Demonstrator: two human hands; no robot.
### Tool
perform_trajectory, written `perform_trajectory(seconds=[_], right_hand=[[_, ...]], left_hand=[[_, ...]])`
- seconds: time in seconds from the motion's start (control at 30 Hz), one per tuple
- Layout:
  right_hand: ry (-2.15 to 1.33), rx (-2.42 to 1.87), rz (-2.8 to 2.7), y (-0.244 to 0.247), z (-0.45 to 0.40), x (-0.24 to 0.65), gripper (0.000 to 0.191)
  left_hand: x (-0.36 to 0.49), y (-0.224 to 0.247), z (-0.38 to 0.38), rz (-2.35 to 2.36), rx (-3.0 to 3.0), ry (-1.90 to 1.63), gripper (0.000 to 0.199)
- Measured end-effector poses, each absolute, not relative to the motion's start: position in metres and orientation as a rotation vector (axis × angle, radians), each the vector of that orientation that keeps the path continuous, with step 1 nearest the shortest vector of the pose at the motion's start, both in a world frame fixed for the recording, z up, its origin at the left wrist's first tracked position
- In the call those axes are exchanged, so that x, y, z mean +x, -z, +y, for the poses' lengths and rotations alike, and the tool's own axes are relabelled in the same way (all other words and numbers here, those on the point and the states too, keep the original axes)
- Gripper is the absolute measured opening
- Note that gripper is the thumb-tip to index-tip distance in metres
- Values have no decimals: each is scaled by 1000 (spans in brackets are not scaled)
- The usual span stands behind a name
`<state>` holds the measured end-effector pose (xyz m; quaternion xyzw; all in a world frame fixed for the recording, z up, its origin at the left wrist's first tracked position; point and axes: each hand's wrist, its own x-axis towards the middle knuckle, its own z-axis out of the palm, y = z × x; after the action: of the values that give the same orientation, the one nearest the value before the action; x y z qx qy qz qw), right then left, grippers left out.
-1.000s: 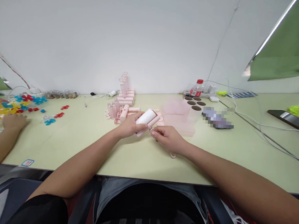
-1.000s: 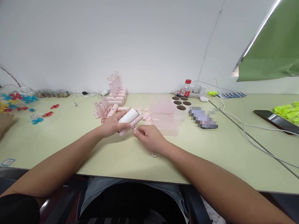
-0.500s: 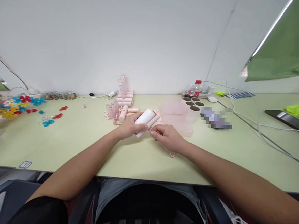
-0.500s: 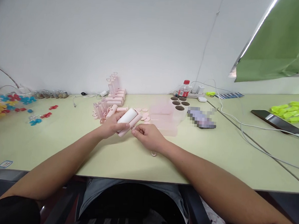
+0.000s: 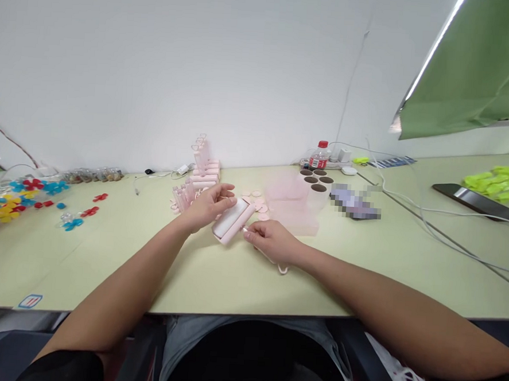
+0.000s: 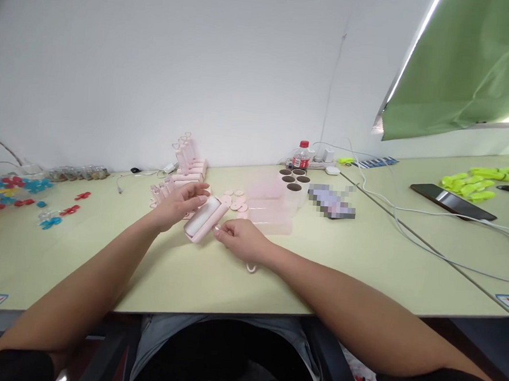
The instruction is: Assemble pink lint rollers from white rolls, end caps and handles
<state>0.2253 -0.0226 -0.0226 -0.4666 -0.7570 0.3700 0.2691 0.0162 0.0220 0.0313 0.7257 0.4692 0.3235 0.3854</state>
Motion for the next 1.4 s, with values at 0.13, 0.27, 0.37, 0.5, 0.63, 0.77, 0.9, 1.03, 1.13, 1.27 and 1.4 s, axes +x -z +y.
perform_trajectory(seconds=[0.13,0.27,0.37,0.5,0.63,0.77,0.9,1.03,1.13,1.27,1.4], right_hand=[[-1059,-1313,-2113,23,-25,222,34],[-1078,-1334,-2165,22,-27,222,32],[-1083,-1341,-2174,21,-27,223,33],[-1064,-1307,-2188,21,-28,222,34],[-1036,-1271,-2214,22,-27,221,35],[-1063,-1272,-2207,22,-27,221,34],[-1035,-1265,-2224,23,-26,222,34],[-1003,-1284,-2240,22,-26,221,33],[-1022,-1313,-2222,22,-25,221,31],[-1061,-1317,-2201,23,-24,223,32],[-1110,-1331,-2170,23,-24,226,35]], left_hand=[[34,-50,39,1254,2038,-844,61],[74,-66,77,1369,2148,-708,55],[106,-67,110,1523,2018,-533,39],[137,-56,134,1573,1930,-403,20],[148,-48,139,1579,1882,-379,11],[140,-55,140,1569,1819,-454,10],[109,-69,126,1393,1728,-711,13],[63,-73,89,1168,1607,-1011,16],[35,-67,56,930,1203,-1175,34],[11,-58,25,905,880,-1111,38],[-2,-57,22,802,694,-1151,46]])
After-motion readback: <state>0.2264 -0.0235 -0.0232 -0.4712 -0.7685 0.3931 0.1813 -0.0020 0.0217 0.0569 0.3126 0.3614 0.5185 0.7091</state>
